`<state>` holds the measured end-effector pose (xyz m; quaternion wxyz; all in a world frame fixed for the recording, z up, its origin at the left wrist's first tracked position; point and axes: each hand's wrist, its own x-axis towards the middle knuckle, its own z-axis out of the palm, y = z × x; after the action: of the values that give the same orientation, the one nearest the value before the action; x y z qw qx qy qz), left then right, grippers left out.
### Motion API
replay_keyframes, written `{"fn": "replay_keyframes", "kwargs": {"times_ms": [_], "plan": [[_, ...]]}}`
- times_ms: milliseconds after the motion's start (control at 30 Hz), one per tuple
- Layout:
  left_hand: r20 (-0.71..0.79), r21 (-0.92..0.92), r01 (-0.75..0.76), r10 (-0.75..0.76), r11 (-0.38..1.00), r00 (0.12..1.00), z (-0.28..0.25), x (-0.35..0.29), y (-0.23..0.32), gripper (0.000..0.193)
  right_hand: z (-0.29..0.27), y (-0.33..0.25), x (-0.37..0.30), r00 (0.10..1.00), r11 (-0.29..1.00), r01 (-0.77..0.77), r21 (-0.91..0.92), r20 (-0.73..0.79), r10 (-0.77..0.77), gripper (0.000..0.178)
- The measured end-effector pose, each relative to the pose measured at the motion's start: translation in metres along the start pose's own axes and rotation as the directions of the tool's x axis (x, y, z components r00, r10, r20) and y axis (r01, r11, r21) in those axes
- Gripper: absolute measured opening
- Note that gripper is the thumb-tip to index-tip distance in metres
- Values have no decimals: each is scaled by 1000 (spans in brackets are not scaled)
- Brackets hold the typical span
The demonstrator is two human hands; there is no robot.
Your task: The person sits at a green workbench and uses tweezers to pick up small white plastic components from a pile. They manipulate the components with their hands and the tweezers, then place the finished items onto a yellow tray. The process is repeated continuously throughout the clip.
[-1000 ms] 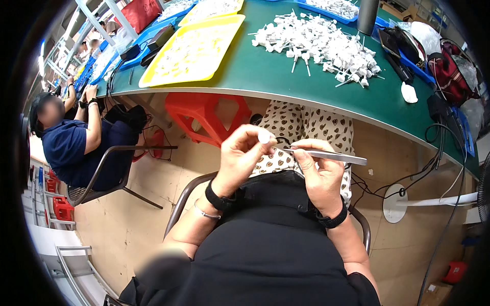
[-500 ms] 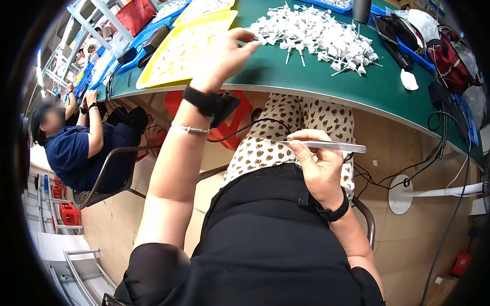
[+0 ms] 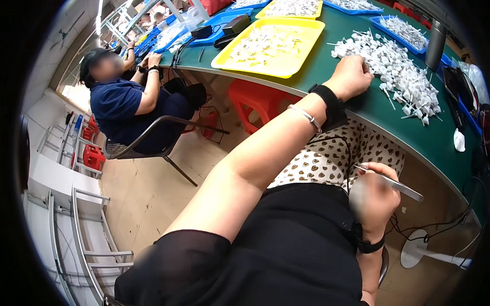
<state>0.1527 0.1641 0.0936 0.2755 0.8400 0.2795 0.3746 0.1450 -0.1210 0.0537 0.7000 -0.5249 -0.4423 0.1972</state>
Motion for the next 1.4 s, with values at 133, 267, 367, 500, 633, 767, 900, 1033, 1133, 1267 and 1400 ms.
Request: {"fn": "replay_keyframes", "kwargs": {"times_ms": [133, 267, 367, 500, 633, 767, 900, 1033, 1133, 1267, 1400], "plan": [[186, -665, 218, -125, 714, 975, -36, -59, 34, 17, -4, 4, 1, 999, 1000, 12, -14, -52, -13, 15], [225, -743, 241, -106, 625, 969, -50, -142, 31, 23, 5, 2, 1, 997, 997, -17, 79, -79, 23, 17], [182, -679, 199, -100, 707, 978, -50, -193, 29, 19, 5, 7, 2, 999, 988, -2, 155, -48, 10, 18], [130, -676, 115, -36, 728, 991, -40, -224, 25, 14, 8, 5, 0, 1000, 982, -18, 188, -11, 20, 19], [140, -626, 72, 22, 776, 990, -36, -227, 28, 9, 8, 3, -2, 1000, 991, -17, 130, -8, 18, 17], [102, -601, 25, 45, 799, 994, -33, -231, 27, 9, 12, -2, -2, 1000, 999, 11, 40, 28, -12, 14], [-16, -495, -130, 141, 859, 990, -31, -230, 27, 14, 14, -1, -3, 999, 999, 42, -6, 19, -41, 12], [-2, -484, -118, 134, 867, 991, -32, -231, 28, 18, 15, 2, -4, 996, 992, 82, -100, 28, -80, 11], [7, -484, -106, 125, 869, 992, -32, -231, 28, 19, 15, 3, -5, 997, 985, 82, -152, 15, -81, 10], [4, -442, -130, 147, 887, 989, -34, -231, 30, 21, 15, 3, -5, 995, 980, 95, -177, 18, -94, 10], [5, -441, -135, 153, 887, 988, -33, -232, 29, 21, 14, 5, -5, 992, 965, 124, -232, 31, -120, 10]]}}
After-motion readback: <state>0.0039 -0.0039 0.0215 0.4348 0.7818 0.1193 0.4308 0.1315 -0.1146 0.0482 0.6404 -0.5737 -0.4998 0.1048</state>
